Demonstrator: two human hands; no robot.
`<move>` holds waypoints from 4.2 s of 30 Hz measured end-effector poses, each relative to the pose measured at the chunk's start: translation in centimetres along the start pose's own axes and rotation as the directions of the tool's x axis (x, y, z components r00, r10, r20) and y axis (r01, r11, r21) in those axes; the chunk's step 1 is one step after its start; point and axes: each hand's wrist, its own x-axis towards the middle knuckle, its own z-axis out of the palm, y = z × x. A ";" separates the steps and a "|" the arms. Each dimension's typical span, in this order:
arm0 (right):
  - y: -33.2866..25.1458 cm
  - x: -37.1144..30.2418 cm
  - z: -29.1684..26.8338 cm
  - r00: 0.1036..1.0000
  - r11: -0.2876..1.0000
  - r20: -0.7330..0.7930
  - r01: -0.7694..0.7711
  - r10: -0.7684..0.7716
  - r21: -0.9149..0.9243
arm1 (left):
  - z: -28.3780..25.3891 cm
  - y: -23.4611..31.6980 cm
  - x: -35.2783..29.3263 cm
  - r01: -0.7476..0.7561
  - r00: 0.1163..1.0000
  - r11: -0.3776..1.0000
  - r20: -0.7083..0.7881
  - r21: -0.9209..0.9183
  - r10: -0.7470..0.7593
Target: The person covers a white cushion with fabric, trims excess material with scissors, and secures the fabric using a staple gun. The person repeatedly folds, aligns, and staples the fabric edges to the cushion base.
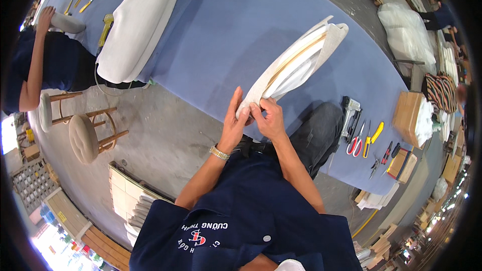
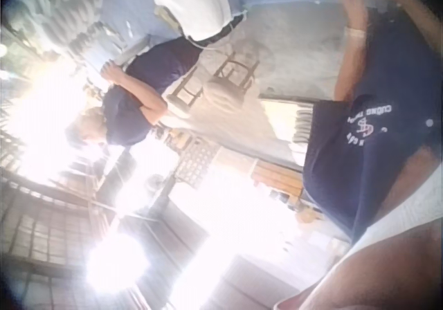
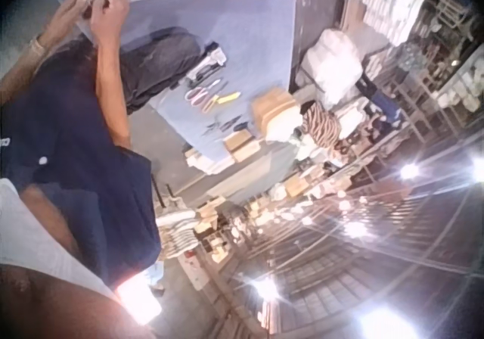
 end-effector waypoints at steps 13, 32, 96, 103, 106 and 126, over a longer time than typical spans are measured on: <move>1.7 -1.4 -2.8 0.965 0.963 0.245 -0.148 0.091 0.224 | 0.7 -1.4 -0.5 -0.045 0.999 0.963 0.001 0.265 0.046; 16.6 -8.3 -25.5 0.649 0.757 -0.676 -0.620 0.349 -0.206 | 1.6 -0.4 -1.2 -0.184 0.979 0.835 0.020 0.519 0.204; -7.7 -4.2 -9.6 0.742 0.863 0.446 -0.386 0.501 -0.327 | 0.7 0.0 -1.2 -0.257 0.958 0.824 0.245 0.505 0.149; -6.8 -4.9 -9.1 0.868 0.931 0.374 -0.227 0.327 -0.287 | 0.3 1.1 -0.5 -0.319 0.934 0.773 0.320 0.549 0.159; -6.4 -4.9 -8.6 0.899 0.942 0.328 -0.206 0.289 -0.266 | 0.1 2.2 -0.9 -0.231 0.959 0.795 0.268 0.561 0.090; -6.8 -4.6 -9.2 0.940 0.975 0.285 -0.145 0.189 -0.170 | -0.1 2.0 -1.2 -0.337 0.941 0.674 0.210 0.658 0.265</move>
